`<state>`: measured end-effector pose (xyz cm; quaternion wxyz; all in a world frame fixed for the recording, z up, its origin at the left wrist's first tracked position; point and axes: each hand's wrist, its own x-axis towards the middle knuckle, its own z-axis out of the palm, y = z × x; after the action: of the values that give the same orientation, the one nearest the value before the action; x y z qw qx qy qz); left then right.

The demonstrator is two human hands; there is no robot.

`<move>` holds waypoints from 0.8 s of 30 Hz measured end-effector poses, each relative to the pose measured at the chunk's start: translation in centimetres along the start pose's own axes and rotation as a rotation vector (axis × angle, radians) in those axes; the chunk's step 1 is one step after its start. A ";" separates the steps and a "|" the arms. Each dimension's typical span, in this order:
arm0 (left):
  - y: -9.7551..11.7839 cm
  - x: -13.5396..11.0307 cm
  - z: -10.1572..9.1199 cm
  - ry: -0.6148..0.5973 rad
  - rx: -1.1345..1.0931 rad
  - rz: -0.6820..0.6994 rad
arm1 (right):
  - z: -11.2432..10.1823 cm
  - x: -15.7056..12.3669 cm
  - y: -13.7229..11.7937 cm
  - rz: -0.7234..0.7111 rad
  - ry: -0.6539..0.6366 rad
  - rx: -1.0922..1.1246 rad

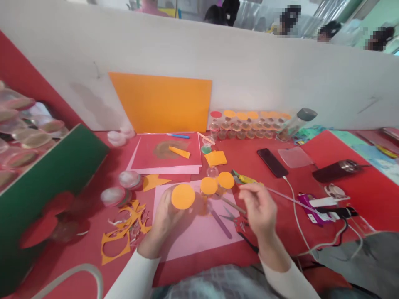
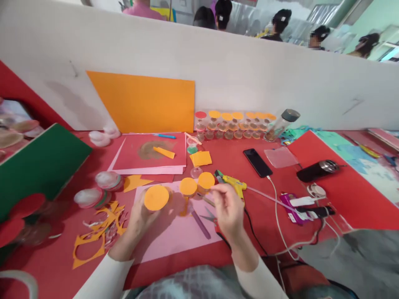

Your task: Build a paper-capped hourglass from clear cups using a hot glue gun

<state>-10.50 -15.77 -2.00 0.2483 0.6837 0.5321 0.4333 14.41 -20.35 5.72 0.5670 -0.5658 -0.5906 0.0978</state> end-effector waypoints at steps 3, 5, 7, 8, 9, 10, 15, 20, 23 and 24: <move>0.5 -0.4 -0.1 -0.067 -0.118 0.088 | 2.7 -3.4 -0.3 -0.016 -0.216 0.129; 0.7 -0.6 -0.2 -0.094 -0.136 0.160 | 3.9 -4.6 0.0 -0.011 -0.314 0.169; 1.1 -0.8 -0.1 -0.106 -0.131 0.228 | 4.6 -5.3 0.3 -0.009 -0.359 0.197; 1.3 -0.8 -0.1 -0.109 -0.126 0.257 | 4.9 -5.5 0.4 -0.010 -0.364 0.208; 1.5 -0.8 0.0 -0.116 -0.119 0.284 | 5.1 -5.7 0.5 -0.012 -0.364 0.215; 1.7 -0.8 0.0 -0.126 -0.111 0.313 | 5.3 -5.9 0.5 -0.014 -0.357 0.217; 3.2 -0.7 0.2 -0.231 -0.012 0.372 | 6.5 -6.1 0.4 -0.037 -0.231 0.196; 4.2 -0.5 0.5 -0.266 0.058 0.426 | 6.4 -5.8 0.4 -0.049 -0.103 0.195; 4.1 0.1 0.5 -0.260 0.037 0.493 | 5.5 -5.4 1.2 -0.019 -0.019 0.180; 3.9 0.4 0.5 -0.239 0.033 0.487 | 5.1 -5.3 1.6 0.010 0.006 0.183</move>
<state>-8.03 -16.50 1.02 0.1865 0.8418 0.3258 0.3878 9.82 -21.22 -0.14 0.6175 -0.5150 -0.5747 0.1526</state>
